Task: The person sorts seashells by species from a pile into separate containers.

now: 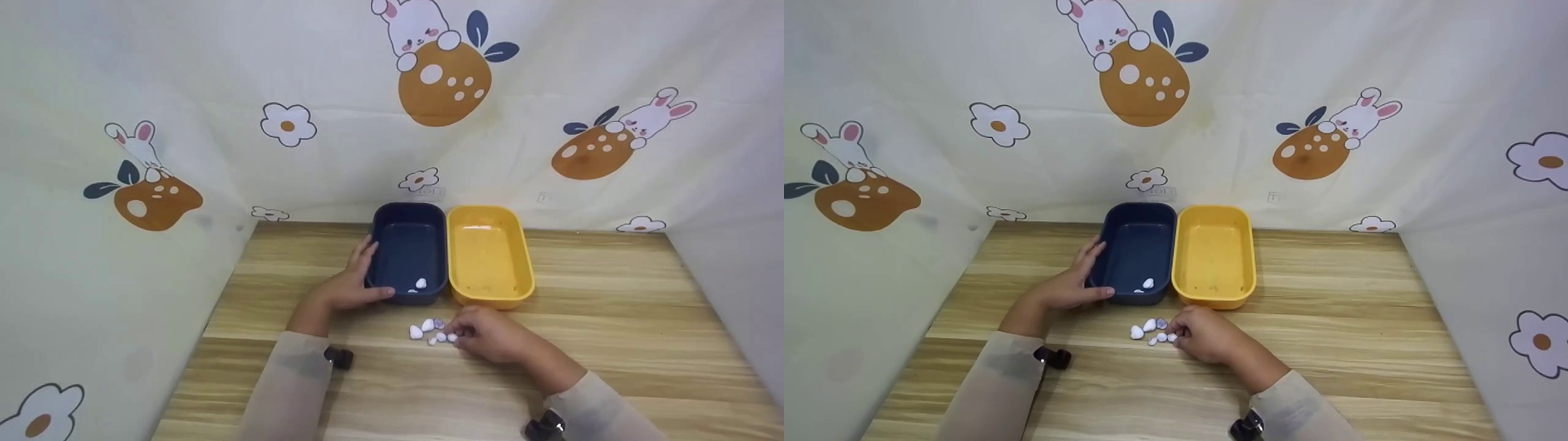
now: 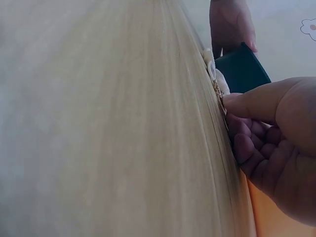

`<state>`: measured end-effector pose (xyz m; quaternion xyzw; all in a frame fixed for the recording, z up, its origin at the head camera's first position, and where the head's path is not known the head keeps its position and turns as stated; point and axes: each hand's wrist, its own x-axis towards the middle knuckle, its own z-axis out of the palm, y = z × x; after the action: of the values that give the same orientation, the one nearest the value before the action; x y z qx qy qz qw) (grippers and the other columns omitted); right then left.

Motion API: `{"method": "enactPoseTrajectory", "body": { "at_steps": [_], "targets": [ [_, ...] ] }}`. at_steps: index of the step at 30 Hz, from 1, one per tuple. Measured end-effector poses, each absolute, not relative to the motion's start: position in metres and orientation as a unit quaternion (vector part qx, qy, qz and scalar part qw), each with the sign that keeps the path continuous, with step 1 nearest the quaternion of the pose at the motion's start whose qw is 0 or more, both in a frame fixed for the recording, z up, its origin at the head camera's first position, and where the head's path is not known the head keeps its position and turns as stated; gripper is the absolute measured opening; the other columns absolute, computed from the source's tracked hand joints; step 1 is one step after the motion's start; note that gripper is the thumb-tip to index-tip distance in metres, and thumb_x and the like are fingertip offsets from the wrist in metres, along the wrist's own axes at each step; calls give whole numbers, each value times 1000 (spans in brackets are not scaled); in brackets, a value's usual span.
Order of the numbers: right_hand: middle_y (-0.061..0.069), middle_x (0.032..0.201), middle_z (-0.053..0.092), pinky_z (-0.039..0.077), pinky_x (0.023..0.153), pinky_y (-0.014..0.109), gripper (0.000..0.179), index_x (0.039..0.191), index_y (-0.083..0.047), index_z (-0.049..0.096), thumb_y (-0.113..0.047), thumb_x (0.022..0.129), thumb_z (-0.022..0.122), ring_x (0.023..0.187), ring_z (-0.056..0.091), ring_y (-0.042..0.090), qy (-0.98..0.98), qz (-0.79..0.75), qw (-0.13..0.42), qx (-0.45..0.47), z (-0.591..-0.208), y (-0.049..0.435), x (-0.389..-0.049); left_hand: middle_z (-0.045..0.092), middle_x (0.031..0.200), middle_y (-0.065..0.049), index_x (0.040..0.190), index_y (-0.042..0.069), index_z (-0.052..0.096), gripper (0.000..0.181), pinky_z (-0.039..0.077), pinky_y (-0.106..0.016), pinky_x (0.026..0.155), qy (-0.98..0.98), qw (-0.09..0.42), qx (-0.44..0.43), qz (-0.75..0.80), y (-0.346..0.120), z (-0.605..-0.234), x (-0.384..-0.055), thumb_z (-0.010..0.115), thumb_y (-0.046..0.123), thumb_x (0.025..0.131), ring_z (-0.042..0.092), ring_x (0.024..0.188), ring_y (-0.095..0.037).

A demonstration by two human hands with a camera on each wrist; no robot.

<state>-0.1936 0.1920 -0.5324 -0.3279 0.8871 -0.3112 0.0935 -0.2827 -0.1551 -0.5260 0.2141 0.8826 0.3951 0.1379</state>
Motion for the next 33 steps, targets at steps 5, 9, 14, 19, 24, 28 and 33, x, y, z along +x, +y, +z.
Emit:
{"method": "enactPoseTrajectory", "body": {
  "at_steps": [5, 9, 14, 19, 24, 28, 33],
  "targets": [
    [-5, 105, 77, 59, 91, 34, 17, 112, -15, 82, -10, 97, 75, 100, 68, 12, 890, -317, 75, -318, -519, 194, -190, -14, 182, -2, 174, 18, 3, 122, 28, -64, 130, 883, 138, 213, 394, -154, -525, -282, 77, 63, 89, 14, 165, -46],
    [-7, 105, 76, 59, 91, 34, 17, 112, -15, 82, -10, 97, 76, 100, 67, 12, 896, -330, 49, -294, -506, 197, -187, -13, 182, -3, 174, 15, 4, 120, 27, -64, 131, 882, 135, 218, 395, -154, -524, -281, 77, 60, 90, 14, 165, -46],
    [-8, 101, 73, 59, 85, 27, 19, 116, -15, 81, -9, 98, 76, 94, 64, 8, 902, -343, 45, -257, -493, 201, -188, -14, 182, -1, 174, 17, 4, 121, 27, -64, 130, 883, 138, 213, 396, -154, -524, -281, 77, 62, 89, 15, 165, -46],
    [-6, 100, 71, 57, 83, 24, 21, 118, -15, 81, -11, 98, 78, 92, 62, 9, 913, -348, 26, -214, -483, 213, -196, -13, 182, -1, 174, 17, 4, 121, 27, -64, 130, 884, 138, 210, 395, -154, -524, -281, 77, 63, 89, 16, 165, -46],
    [-1, 102, 72, 55, 82, 25, 23, 121, -10, 80, -11, 98, 77, 92, 62, 13, 922, -348, -3, -170, -478, 232, -206, -14, 181, 2, 174, 21, 3, 122, 28, -63, 130, 886, 144, 203, 391, -154, -524, -282, 77, 65, 88, 18, 165, -46],
    [1, 102, 72, 54, 82, 26, 22, 122, -9, 79, -13, 100, 75, 92, 62, 15, 928, -344, -19, -141, -476, 243, -212, -15, 181, 3, 174, 22, 3, 123, 29, -63, 130, 888, 146, 199, 389, -154, -525, -282, 77, 66, 88, 19, 164, -46],
    [3, 104, 72, 54, 82, 25, 21, 121, -10, 79, -13, 101, 74, 93, 62, 16, 928, -349, -29, -125, -475, 250, -215, -14, 182, 2, 174, 22, 3, 122, 30, -64, 129, 890, 144, 197, 386, -154, -526, -282, 77, 67, 88, 21, 163, -47]
  ]
}}
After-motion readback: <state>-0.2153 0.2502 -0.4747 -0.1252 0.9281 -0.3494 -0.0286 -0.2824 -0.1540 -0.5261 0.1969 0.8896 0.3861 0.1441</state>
